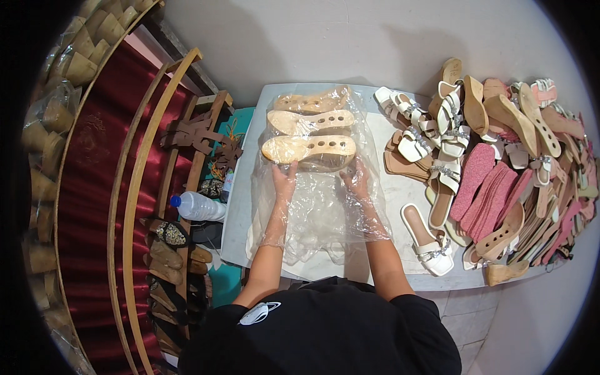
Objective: Organize wooden shoe soles and sandal components on a workbench and shelf.
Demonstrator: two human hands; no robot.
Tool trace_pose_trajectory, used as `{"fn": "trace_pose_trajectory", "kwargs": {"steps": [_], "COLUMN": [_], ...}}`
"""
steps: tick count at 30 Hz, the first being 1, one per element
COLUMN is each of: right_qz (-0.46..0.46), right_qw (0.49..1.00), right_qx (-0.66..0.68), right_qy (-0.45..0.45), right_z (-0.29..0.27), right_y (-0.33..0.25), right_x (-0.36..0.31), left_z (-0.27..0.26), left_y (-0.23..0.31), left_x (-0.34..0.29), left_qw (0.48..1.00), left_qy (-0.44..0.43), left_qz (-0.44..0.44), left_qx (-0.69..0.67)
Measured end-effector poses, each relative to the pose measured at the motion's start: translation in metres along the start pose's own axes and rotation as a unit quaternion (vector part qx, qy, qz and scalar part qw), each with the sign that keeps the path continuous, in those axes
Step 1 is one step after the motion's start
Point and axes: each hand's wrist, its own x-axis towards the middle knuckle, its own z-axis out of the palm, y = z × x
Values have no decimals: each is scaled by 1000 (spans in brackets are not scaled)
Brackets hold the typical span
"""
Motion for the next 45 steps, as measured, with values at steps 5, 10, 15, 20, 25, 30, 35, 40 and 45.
{"fn": "trace_pose_trajectory", "kwargs": {"steps": [5,10,15,20,25,30,35,40,45], "right_qz": [-32,-43,-44,-31,-70,-106,-93,-87,-134], "right_qw": [999,998,998,994,980,951,887,916,932], "right_qx": [-27,-55,-44,-104,-183,-272,-400,-328,-268], "right_qy": [0,4,3,19,23,-98,-210,-214,-203], "right_z": [-3,4,-5,17,23,11,-26,-52,-85], "right_y": [18,18,23,5,9,-11,-46,-48,-60], "right_x": [4,6,9,-2,-40,-90,-136,-180,-220], "left_z": [4,-2,12,14,18,-2,-12,-10,1], "left_y": [-3,-8,8,0,3,-4,38,49,77], "left_x": [0,3,-1,-26,-89,-142,-181,-214,-257], "left_qw": [1000,999,999,1000,990,952,898,873,851], "left_qy": [7,10,1,18,-7,-185,-259,-295,-311], "left_qz": [-8,-8,-18,-19,56,125,54,26,73], "left_qx": [24,42,35,-16,133,207,352,387,417]}}
